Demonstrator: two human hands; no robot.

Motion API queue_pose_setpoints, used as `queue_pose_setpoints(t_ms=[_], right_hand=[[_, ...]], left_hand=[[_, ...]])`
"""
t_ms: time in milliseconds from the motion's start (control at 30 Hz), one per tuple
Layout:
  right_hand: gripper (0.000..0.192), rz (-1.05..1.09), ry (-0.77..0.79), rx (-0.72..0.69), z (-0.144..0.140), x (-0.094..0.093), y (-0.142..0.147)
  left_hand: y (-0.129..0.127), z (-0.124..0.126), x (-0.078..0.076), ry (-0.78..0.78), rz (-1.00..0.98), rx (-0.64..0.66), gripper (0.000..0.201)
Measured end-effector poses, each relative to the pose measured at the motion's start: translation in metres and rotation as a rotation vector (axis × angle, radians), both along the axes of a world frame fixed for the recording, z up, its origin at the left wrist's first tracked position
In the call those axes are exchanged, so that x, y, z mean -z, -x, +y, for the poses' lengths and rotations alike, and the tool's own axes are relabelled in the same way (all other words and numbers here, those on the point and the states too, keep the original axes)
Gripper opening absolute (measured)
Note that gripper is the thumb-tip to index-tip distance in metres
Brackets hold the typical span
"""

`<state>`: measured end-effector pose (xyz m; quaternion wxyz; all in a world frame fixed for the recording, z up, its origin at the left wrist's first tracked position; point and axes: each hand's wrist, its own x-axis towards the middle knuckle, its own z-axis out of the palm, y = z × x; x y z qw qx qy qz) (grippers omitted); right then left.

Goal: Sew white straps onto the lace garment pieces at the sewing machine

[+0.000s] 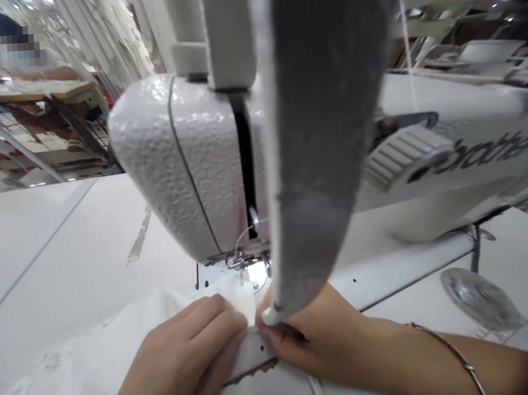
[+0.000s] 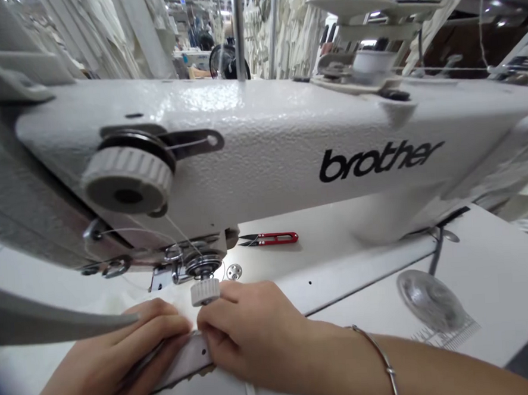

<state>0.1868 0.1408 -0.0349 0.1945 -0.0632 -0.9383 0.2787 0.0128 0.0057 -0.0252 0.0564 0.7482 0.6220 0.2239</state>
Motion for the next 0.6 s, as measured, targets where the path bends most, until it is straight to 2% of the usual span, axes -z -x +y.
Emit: queue_pose_setpoints(t_ms=[133, 267, 433, 600], right_hand=[[0.013, 0.072, -0.117, -0.035, 0.0000, 0.0011, -0.0021], [0.013, 0.103, -0.081, 0.012, -0.0002, 0.0012, -0.0018], [0.014, 0.072, -0.066, 0.028, -0.0017, 0.0006, -0.0028], [0.018, 0.069, -0.200, 0.025, -0.0034, -0.0043, -0.0058]], left_hand=[[0.0003, -0.0013, 0.0022, -0.103, 0.139, 0.061, 0.021], [0.0004, -0.0009, 0.0004, -0.159, 0.192, 0.085, 0.024], [0.0025, 0.0009, -0.0013, -0.090, 0.076, 0.081, 0.021], [0.0043, 0.0030, -0.0037, -0.026, 0.026, 0.101, 0.021]])
